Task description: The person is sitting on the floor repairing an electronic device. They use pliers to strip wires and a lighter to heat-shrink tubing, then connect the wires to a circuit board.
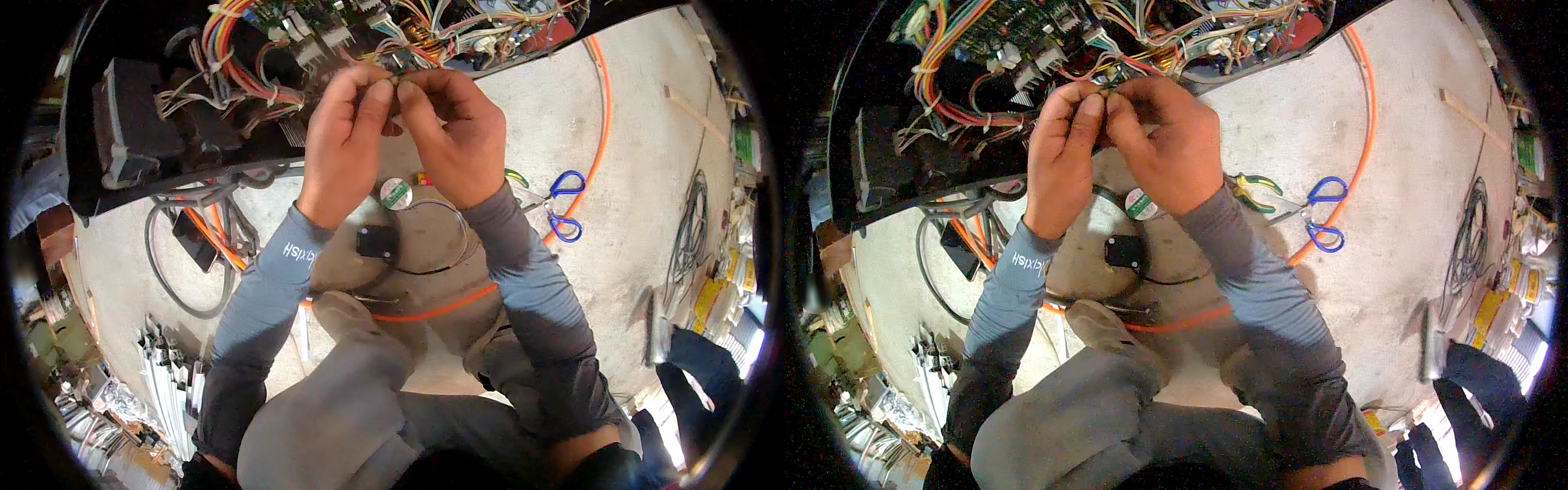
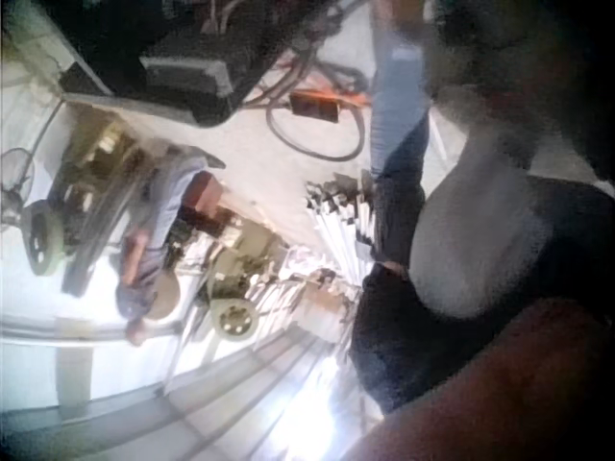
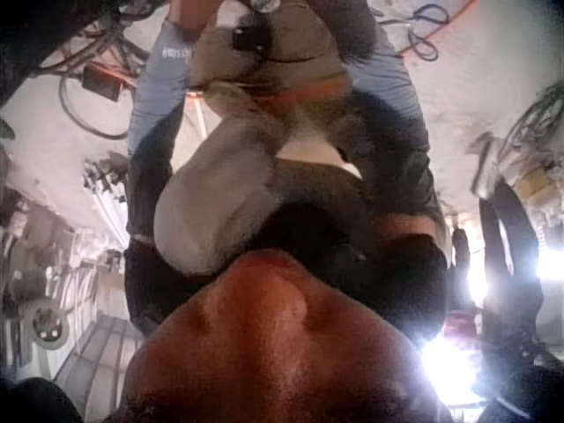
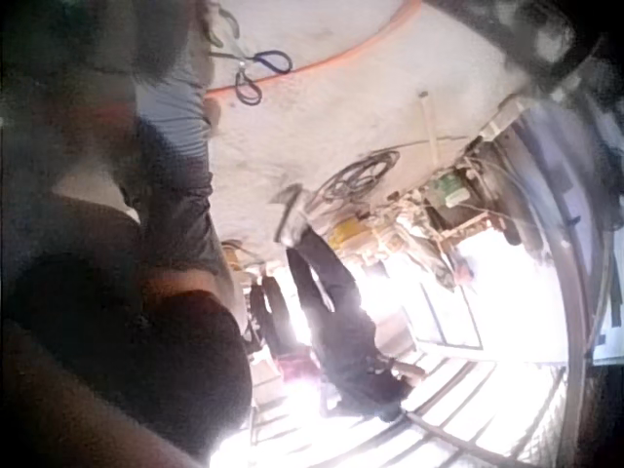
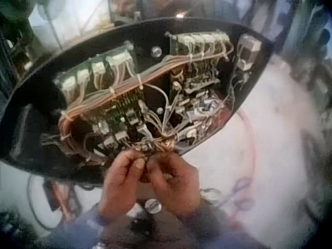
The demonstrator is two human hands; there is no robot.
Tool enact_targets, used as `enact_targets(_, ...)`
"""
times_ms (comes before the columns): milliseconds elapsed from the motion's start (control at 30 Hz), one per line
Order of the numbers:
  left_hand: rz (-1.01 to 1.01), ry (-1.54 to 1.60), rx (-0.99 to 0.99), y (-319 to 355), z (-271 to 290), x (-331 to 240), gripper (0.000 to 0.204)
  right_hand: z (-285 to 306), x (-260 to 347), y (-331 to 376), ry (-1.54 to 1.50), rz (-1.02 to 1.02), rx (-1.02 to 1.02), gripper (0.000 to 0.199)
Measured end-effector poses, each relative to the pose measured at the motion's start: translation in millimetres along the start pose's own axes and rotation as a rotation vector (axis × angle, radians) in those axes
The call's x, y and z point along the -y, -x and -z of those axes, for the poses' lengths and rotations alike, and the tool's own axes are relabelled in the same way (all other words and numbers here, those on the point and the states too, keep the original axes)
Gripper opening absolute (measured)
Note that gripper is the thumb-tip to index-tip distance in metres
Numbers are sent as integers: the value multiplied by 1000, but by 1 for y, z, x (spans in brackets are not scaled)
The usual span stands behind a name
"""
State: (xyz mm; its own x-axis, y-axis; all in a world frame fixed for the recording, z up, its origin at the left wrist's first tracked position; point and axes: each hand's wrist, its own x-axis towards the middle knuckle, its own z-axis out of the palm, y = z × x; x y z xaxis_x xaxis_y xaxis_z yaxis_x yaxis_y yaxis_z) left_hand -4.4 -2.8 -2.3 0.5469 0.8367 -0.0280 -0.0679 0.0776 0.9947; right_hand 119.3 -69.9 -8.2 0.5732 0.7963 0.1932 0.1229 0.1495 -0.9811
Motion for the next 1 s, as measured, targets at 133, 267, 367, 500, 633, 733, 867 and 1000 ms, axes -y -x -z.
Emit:
enact_targets(133, 37, 2, -57, 3, -6, -6, 18, 4, 2, 2, -57, -61, 43, 19)
enact_targets(267, -13, -149, -42, 2, -3, -7, 20, 9, -2, -2, -112, -39, 63, 19)
enact_targets(367, -39, -205, -56, 3, -4, -9, 20, 14, 3, -3, -7, -20, 87, 16)
enact_targets(500, -82, -280, -56, 4, -6, -9, 17, 23, 3, -8, 150, 127, 132, 12)
enact_targets(633, -117, -415, -77, 4, -6, -5, 14, 33, 5, -15, 371, 323, 189, 14)
enact_targets(733, -197, -519, -81, 1, -4, -4, 10, 37, 9, -18, 500, 382, 250, 19)
enact_targets(867, -316, -730, -62, -3, -4, -5, 9, 39, 11, -24, 563, 474, 275, 21)
enact_targets(1000, -462, -848, -31, -9, -3, -10, 10, 37, 15, -25, 679, 482, 311, 22)
